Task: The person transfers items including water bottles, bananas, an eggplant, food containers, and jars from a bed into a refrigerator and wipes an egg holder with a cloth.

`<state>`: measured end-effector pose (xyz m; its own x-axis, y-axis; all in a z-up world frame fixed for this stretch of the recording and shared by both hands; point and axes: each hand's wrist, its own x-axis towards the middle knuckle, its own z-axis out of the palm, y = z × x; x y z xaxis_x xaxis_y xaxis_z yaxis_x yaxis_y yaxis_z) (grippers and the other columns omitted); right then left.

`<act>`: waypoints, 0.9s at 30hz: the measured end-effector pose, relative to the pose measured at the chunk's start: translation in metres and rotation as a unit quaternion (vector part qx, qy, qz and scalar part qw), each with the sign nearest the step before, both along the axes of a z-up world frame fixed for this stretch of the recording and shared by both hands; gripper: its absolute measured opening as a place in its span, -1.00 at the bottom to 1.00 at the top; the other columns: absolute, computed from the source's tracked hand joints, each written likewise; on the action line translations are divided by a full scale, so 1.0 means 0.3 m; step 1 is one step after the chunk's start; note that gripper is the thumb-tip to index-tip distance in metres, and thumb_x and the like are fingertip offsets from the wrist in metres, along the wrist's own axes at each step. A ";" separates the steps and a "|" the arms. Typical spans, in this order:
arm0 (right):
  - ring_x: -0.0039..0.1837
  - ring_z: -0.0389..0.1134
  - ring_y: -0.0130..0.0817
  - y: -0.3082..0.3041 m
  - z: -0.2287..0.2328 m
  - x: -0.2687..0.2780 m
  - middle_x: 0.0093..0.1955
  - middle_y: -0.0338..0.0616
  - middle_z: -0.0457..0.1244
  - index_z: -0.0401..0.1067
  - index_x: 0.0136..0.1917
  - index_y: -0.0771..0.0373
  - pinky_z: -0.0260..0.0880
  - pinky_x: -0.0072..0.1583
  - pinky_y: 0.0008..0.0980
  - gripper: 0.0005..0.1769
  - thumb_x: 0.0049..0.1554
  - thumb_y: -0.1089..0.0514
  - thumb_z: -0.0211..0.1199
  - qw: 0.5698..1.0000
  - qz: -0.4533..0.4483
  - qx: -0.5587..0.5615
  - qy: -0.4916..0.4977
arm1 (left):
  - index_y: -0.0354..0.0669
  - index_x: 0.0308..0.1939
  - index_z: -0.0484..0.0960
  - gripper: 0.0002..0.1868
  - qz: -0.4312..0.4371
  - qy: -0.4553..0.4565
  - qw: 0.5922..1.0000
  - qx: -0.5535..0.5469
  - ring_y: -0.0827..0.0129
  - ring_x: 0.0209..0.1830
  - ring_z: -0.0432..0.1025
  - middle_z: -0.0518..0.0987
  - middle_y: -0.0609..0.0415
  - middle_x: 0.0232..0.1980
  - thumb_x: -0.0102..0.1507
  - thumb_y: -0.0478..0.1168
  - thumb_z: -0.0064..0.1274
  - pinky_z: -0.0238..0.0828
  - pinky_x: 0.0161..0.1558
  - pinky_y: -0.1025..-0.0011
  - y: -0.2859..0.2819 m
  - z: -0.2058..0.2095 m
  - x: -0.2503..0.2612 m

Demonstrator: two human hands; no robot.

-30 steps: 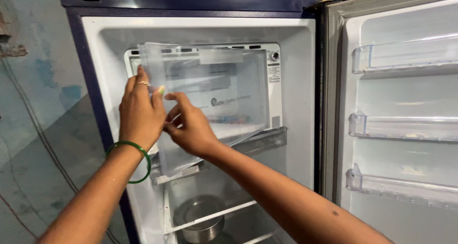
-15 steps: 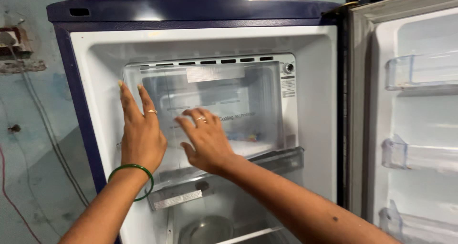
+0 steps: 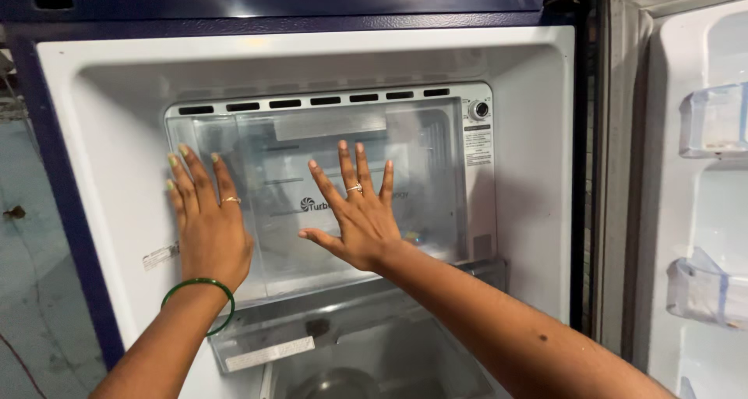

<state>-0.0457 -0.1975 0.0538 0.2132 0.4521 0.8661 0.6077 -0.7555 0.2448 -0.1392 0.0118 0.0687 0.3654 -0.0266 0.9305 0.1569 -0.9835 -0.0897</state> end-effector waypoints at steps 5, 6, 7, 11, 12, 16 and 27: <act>0.69 -0.75 0.15 -0.004 0.002 0.090 0.72 0.17 -0.62 -0.32 0.71 -0.12 -0.82 0.45 0.51 0.13 0.13 -0.67 -0.10 0.999 0.001 0.003 -0.033 | -0.53 0.53 -0.02 -0.13 -0.055 -0.032 0.998 -0.009 -0.27 0.66 -0.47 -0.32 -0.47 0.62 0.41 0.16 -0.28 -0.46 0.54 -0.14 0.013 -0.024 0.115; 0.70 -0.74 0.14 -0.004 -0.003 0.103 0.73 0.16 -0.60 -0.30 0.72 -0.11 -0.82 0.48 0.48 0.12 0.15 -0.67 -0.11 0.999 0.006 0.008 -0.047 | -0.51 0.54 0.00 -0.06 -0.052 -0.047 0.997 -0.008 -0.25 0.66 -0.49 -0.32 -0.47 0.64 0.38 0.27 -0.34 -0.48 0.55 -0.15 0.013 -0.030 0.132; 0.71 -0.73 0.13 -0.004 -0.008 0.115 0.74 0.15 -0.59 -0.28 0.73 -0.11 -0.82 0.51 0.45 0.11 0.16 -0.67 -0.12 0.998 0.012 0.011 -0.061 | -0.48 0.55 0.01 0.01 -0.048 -0.061 0.997 -0.008 -0.24 0.67 -0.50 -0.32 -0.47 0.65 0.36 0.38 -0.40 -0.50 0.56 -0.16 0.014 -0.033 0.148; 0.72 -0.70 0.10 0.010 -0.019 0.164 0.74 0.14 -0.57 -0.23 0.72 -0.09 -0.84 0.52 0.41 0.10 0.16 -0.67 -0.13 0.995 0.028 0.024 -0.098 | -0.45 0.57 0.00 0.06 -0.028 -0.061 0.998 -0.009 -0.19 0.68 -0.52 -0.32 -0.44 0.65 0.32 0.42 -0.39 -0.55 0.56 -0.16 0.028 -0.043 0.193; 0.72 -0.68 0.10 0.015 -0.019 0.177 0.74 0.16 -0.55 -0.21 0.72 -0.07 -0.84 0.52 0.39 0.10 0.17 -0.67 -0.12 0.993 0.029 0.027 -0.112 | -0.44 0.58 0.00 0.07 -0.028 -0.061 0.998 -0.008 -0.19 0.68 -0.52 -0.32 -0.44 0.66 0.33 0.43 -0.40 -0.55 0.56 -0.16 0.033 -0.044 0.202; 0.74 -0.60 0.10 0.026 -0.029 0.214 0.75 0.17 -0.49 -0.16 0.73 -0.05 -0.82 0.55 0.35 0.08 0.21 -0.67 -0.10 0.988 0.033 0.036 -0.145 | -0.43 0.61 -0.04 0.09 -0.035 -0.062 0.997 -0.004 -0.20 0.68 -0.53 -0.33 -0.43 0.67 0.33 0.45 -0.42 -0.56 0.58 -0.17 0.048 -0.057 0.230; 0.74 -0.57 0.12 0.037 -0.028 0.279 0.74 0.21 -0.45 -0.13 0.72 -0.03 -0.79 0.55 0.38 0.07 0.20 -0.65 -0.08 0.987 0.032 0.040 -0.151 | -0.39 0.64 -0.11 0.13 -0.045 -0.065 0.997 -0.005 -0.23 0.69 -0.51 -0.37 -0.44 0.66 0.31 0.48 -0.39 -0.52 0.60 -0.21 0.076 -0.056 0.326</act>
